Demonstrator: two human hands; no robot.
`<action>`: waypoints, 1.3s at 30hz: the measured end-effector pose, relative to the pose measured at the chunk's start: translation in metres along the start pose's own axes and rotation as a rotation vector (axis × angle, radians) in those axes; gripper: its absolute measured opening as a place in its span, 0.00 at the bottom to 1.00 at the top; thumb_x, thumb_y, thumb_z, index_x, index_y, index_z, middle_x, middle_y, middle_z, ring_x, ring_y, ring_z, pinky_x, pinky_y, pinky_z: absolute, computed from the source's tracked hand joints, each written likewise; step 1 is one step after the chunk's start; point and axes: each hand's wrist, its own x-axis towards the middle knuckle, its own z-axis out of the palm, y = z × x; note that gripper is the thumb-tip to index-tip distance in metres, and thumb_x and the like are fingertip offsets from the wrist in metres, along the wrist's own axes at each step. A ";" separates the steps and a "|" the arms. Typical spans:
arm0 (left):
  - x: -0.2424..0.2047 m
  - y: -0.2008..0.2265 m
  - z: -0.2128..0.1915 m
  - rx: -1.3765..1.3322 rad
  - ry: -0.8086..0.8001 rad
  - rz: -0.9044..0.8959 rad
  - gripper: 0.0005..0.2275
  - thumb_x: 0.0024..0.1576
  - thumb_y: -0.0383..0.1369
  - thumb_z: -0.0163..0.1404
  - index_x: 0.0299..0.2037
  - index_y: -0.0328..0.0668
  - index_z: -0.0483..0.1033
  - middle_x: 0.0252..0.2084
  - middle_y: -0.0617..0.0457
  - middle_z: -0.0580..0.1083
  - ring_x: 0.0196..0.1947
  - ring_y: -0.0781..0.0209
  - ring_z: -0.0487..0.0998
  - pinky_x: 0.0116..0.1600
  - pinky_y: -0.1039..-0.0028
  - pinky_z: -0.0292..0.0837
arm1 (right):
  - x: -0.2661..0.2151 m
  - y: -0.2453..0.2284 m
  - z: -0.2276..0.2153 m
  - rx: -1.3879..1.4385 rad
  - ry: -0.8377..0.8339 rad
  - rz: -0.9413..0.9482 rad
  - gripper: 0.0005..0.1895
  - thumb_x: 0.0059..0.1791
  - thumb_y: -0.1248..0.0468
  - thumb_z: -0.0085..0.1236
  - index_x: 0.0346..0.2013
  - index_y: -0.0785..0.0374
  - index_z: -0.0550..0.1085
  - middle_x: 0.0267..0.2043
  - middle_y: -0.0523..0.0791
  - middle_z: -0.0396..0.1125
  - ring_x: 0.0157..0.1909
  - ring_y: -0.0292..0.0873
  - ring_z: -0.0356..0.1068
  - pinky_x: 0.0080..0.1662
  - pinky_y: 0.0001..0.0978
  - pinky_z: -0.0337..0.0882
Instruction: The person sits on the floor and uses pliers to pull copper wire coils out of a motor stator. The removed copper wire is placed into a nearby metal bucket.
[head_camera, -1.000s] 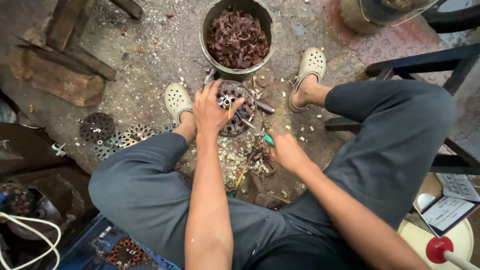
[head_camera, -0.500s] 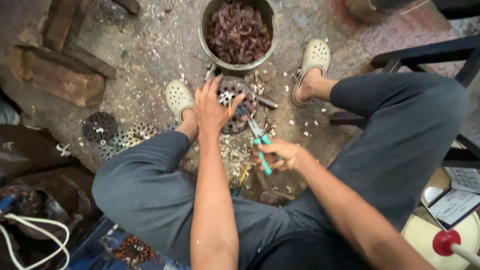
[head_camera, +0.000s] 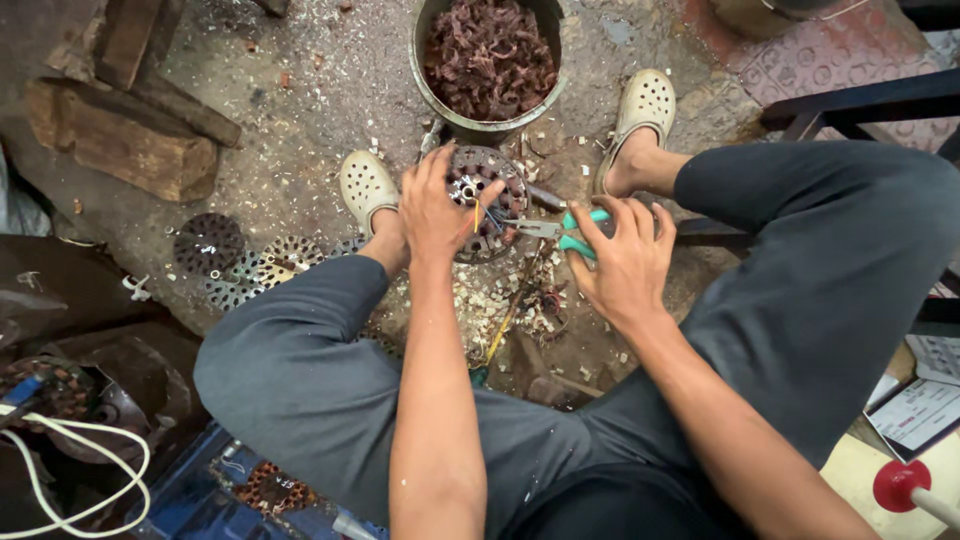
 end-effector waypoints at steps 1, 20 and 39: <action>0.001 0.000 0.000 -0.020 -0.004 -0.020 0.38 0.46 0.60 0.64 0.59 0.38 0.75 0.59 0.44 0.74 0.59 0.41 0.71 0.62 0.55 0.67 | -0.003 0.001 0.003 0.000 -0.011 -0.011 0.26 0.41 0.52 0.64 0.53 0.55 0.78 0.48 0.48 0.72 0.52 0.52 0.69 0.55 0.50 0.64; -0.002 -0.001 0.005 0.001 0.018 -0.005 0.37 0.46 0.60 0.64 0.58 0.39 0.75 0.59 0.46 0.75 0.57 0.42 0.72 0.61 0.55 0.68 | -0.079 -0.005 0.053 2.770 -0.820 1.434 0.18 0.62 0.49 0.46 0.52 0.61 0.69 0.33 0.44 0.68 0.22 0.41 0.66 0.21 0.31 0.62; -0.013 -0.001 0.008 0.031 0.044 0.018 0.36 0.45 0.57 0.65 0.57 0.38 0.75 0.59 0.42 0.74 0.59 0.37 0.71 0.64 0.53 0.65 | 0.118 0.056 0.084 0.662 -0.225 0.196 0.35 0.43 0.74 0.48 0.67 0.75 0.61 0.56 0.64 0.64 0.59 0.67 0.66 0.59 0.51 0.66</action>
